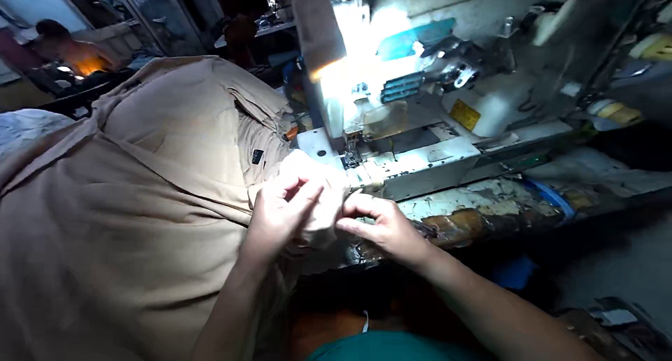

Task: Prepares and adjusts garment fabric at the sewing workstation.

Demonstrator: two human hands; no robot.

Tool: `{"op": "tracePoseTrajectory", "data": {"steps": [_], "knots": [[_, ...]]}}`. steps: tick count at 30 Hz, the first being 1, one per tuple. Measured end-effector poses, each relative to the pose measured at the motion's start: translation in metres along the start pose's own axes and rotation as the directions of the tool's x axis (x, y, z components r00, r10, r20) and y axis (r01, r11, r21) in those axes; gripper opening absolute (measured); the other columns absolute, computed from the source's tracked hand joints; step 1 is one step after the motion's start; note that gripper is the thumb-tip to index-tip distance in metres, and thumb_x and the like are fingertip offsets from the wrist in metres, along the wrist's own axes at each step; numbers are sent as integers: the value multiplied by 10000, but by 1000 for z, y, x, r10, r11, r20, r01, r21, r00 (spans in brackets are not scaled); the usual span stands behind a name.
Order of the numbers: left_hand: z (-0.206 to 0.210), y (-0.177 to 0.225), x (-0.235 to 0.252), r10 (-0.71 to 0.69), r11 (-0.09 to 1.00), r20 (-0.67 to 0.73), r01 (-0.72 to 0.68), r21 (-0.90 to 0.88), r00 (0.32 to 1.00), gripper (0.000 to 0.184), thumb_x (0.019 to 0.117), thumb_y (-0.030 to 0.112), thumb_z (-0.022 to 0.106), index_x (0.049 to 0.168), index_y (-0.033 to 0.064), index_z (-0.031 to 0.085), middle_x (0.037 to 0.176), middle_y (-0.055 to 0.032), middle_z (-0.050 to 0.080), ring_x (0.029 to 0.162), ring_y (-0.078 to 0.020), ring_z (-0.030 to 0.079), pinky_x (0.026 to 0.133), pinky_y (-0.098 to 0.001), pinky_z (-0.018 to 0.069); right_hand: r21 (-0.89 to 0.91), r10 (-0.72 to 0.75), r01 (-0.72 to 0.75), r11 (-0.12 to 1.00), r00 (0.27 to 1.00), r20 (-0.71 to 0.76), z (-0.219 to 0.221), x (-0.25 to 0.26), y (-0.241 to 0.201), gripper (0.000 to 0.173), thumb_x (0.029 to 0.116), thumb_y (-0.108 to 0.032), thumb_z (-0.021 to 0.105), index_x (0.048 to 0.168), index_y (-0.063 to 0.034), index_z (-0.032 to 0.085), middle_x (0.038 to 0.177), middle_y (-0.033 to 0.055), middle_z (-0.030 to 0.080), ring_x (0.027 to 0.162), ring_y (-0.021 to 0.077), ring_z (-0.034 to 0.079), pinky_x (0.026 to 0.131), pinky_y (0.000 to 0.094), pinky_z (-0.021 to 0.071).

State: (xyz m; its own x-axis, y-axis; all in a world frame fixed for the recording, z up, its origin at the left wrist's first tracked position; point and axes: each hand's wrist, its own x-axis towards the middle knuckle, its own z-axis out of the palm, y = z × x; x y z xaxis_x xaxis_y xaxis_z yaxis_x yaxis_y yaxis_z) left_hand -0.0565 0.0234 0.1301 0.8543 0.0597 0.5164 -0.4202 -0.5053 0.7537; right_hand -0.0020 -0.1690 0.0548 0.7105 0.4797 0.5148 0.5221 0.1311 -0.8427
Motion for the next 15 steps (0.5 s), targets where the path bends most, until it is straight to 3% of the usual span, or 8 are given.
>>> {"op": "tracePoseTrajectory", "data": {"steps": [2, 5, 7, 8, 10, 12, 13, 15], "knots": [[5, 15, -23, 238, 939, -77, -209, 273, 968, 311, 928, 338, 730, 1140, 110, 718, 1125, 1, 652, 1044, -37, 605, 902, -231, 516, 138, 95, -93, 986, 995, -9, 3, -3, -4, 148, 949, -106, 623, 862, -36, 721, 876, -44, 674, 845, -63, 614, 786, 133, 513], [30, 23, -63, 333, 882, -72, -283, 377, 940, 443, 898, 508, 740, 1164, 169, 638, 1132, -4, 614, 1097, -50, 584, 954, -213, 483, 215, 58, -48, 975, 998, -40, -3, -23, -8, 188, 972, -144, 641, 829, -47, 713, 857, -41, 675, 836, -37, 623, 768, 148, 524], [47, 12, -70, 330, 870, 41, -321, 373, 943, 386, 908, 322, 727, 1199, 75, 662, 1126, -109, 654, 1058, -135, 631, 930, -258, 519, 187, -135, 149, 971, 987, -87, -5, -39, -18, 198, 990, -165, 655, 847, -42, 719, 856, -25, 680, 869, -29, 620, 805, 137, 512], [51, 10, -68, 321, 883, 65, -324, 340, 945, 281, 903, 202, 702, 1128, 35, 692, 1065, -112, 696, 1007, -116, 664, 906, -241, 542, 111, -247, 261, 959, 961, -123, -7, -44, -22, 176, 1003, -206, 652, 915, -72, 725, 899, -28, 695, 911, -30, 623, 845, 139, 504], [42, 22, -55, 263, 939, 113, -281, 199, 958, 132, 912, 94, 645, 982, 15, 724, 908, -41, 728, 874, 3, 664, 817, -152, 534, -98, -407, 396, 913, 899, -159, -19, -43, -26, 249, 1000, -333, 674, 1178, -160, 693, 1171, -23, 691, 1155, 20, 613, 1016, 219, 504], [26, 43, -41, 163, 979, 222, -185, 84, 961, 144, 946, 82, 611, 986, 18, 734, 844, 35, 703, 770, 83, 611, 714, -92, 511, -221, -390, 363, 905, 917, -88, -30, -36, -28, 517, 919, -439, 742, 1325, -141, 624, 1271, 42, 648, 1234, 68, 579, 1052, 250, 484], [17, 52, -35, 101, 990, 278, -125, 71, 955, 167, 934, 86, 598, 1006, 34, 739, 839, 74, 696, 743, 111, 593, 683, -75, 498, -162, -341, 332, 929, 939, -35, -32, -30, -27, 500, 867, -340, 779, 1285, -86, 678, 1198, 81, 683, 1163, 85, 609, 1005, 252, 492], [1, 66, -23, -20, 996, 333, -10, 89, 943, 170, 930, 93, 592, 1009, 70, 741, 806, 124, 667, 671, 121, 566, 610, -66, 477, 96, -179, 170, 981, 980, 92, -31, -15, -26, 146, 882, -116, 709, 989, -32, 763, 955, 9, 709, 953, -18, 620, 853, 161, 492]]}}
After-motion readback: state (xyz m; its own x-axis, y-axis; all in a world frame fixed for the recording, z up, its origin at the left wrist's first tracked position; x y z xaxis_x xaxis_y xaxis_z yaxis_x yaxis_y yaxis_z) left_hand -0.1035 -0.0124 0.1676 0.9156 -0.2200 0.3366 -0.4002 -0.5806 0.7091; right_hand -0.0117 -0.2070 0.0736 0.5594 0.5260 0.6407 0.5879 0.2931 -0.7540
